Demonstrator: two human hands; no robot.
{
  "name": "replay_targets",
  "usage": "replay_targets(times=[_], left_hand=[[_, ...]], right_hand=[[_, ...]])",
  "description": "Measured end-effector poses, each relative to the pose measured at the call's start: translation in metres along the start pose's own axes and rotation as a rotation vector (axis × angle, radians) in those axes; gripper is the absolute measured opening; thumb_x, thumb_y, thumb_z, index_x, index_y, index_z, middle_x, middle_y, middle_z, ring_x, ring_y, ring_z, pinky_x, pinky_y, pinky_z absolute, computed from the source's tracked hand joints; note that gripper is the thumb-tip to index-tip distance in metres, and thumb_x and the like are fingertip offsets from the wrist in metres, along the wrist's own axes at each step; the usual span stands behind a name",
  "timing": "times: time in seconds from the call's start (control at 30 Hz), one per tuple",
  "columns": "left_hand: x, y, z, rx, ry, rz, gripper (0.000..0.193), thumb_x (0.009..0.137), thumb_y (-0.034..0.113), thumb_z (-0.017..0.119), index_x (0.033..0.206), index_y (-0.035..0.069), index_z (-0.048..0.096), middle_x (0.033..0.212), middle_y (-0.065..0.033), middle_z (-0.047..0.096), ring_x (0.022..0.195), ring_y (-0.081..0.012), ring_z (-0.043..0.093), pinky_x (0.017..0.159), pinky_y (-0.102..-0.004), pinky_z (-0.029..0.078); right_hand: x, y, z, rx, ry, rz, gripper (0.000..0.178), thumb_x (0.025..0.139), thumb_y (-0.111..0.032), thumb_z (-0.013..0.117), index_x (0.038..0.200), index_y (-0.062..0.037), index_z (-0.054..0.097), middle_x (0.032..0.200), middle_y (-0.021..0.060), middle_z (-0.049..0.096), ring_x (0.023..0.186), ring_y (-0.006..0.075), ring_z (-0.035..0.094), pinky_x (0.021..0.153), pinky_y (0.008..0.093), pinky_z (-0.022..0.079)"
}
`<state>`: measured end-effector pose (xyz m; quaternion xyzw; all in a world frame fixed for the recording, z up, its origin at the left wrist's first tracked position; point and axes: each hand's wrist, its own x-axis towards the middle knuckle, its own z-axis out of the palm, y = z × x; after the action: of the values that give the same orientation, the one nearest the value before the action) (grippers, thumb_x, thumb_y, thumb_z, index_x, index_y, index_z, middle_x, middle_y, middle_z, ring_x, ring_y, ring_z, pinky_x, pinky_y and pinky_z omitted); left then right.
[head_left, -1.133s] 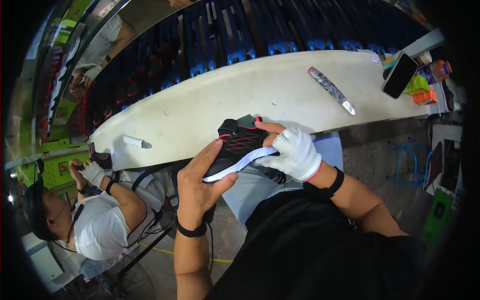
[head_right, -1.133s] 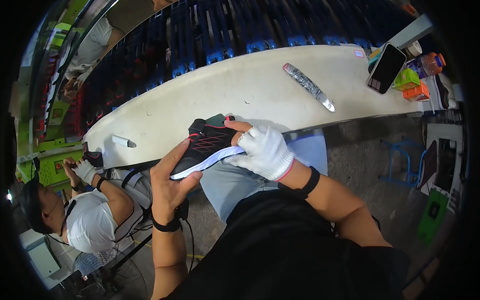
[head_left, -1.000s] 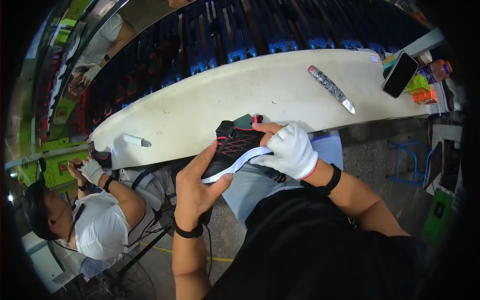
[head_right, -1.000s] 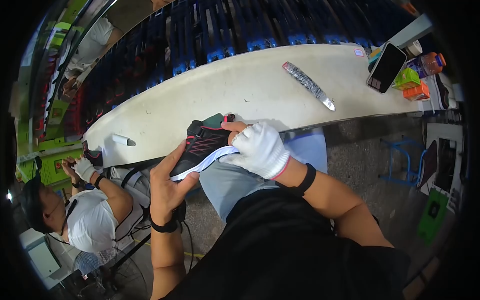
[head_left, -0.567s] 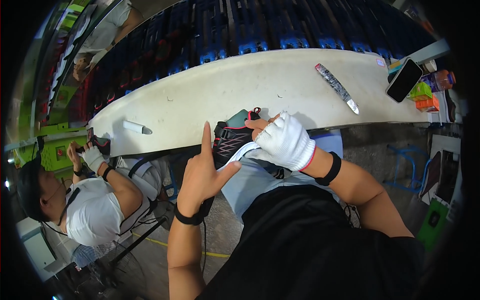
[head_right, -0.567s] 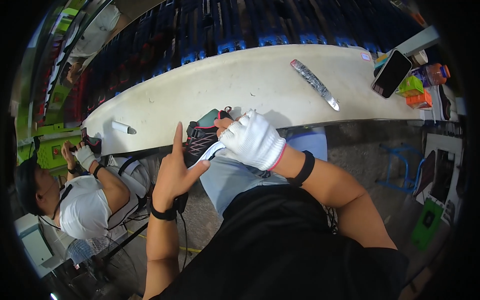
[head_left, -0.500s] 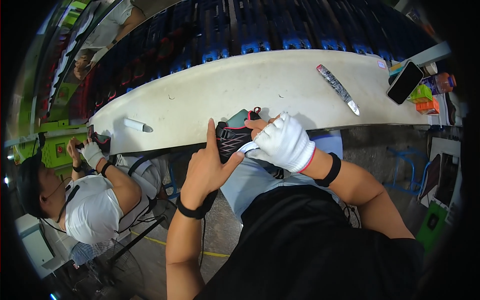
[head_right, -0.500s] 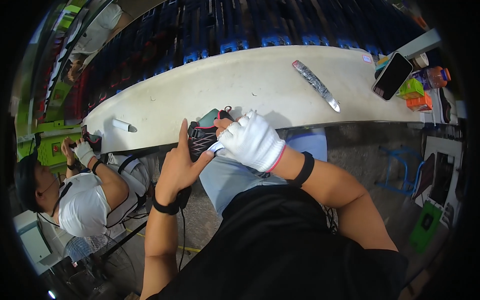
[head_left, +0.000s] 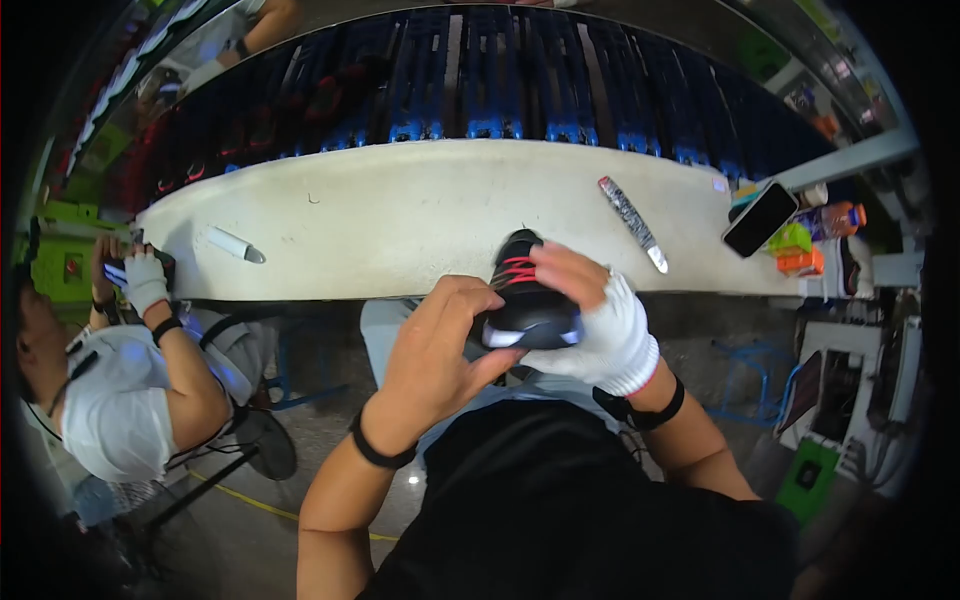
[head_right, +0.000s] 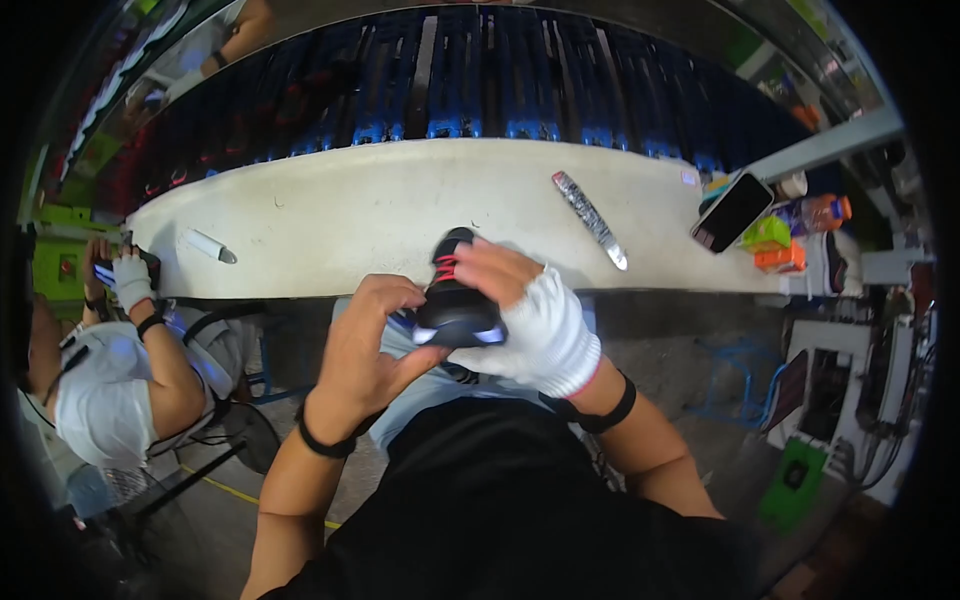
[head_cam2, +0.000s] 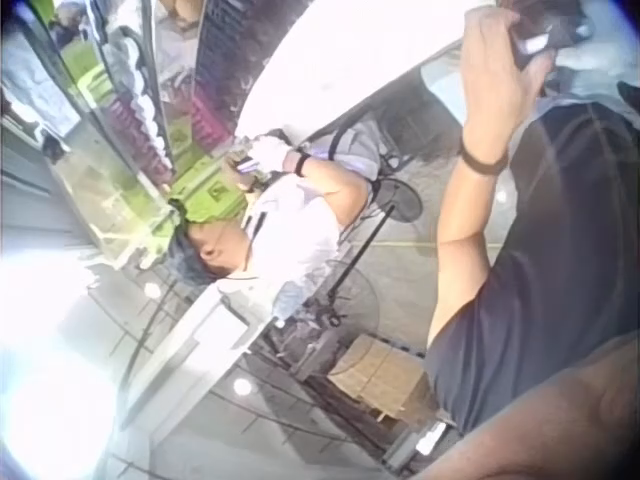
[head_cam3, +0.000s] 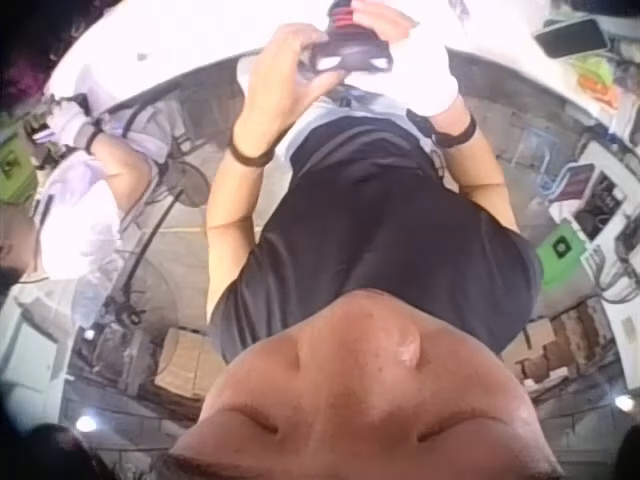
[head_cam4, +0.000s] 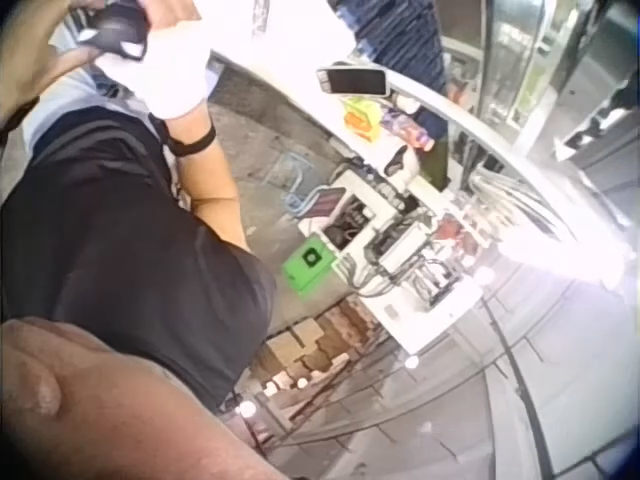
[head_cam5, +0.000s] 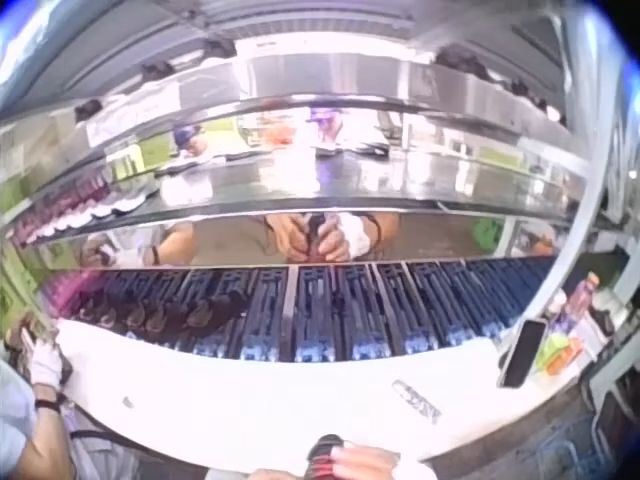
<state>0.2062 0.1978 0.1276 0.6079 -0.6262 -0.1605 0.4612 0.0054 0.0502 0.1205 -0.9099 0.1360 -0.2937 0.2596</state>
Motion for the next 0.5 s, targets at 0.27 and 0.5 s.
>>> replay_targets(times=[0.27, 0.5], left_hand=[[0.0, -0.031, 0.064, -0.098, 0.274, 0.213, 0.051, 0.07, 0.004, 0.097, 0.106, 0.005, 0.062, 0.102, -0.0141, 0.066, 0.09, -0.0352, 0.063, 0.078, -0.043, 0.053], [-0.013, -0.033, 0.061, -0.22, 0.184, 0.198, 0.047, 0.066, 0.002, 0.097, 0.094, 0.008, 0.06, 0.091, -0.0105, 0.065, 0.082, -0.0314, 0.064, 0.071, -0.0399, 0.053]], right_hand=[[-0.011, 0.006, -0.007, 0.394, 0.071, 0.093, 0.081, 0.069, -0.039, 0.107, 0.131, -0.0027, 0.069, 0.132, 0.0172, 0.077, 0.124, 0.0353, 0.075, 0.114, 0.0484, 0.055], [-0.002, 0.004, -0.009, 0.355, 0.022, 0.055, 0.072, 0.066, -0.038, 0.108, 0.119, -0.0055, 0.072, 0.117, 0.0121, 0.082, 0.117, 0.0344, 0.079, 0.112, 0.0502, 0.057]])
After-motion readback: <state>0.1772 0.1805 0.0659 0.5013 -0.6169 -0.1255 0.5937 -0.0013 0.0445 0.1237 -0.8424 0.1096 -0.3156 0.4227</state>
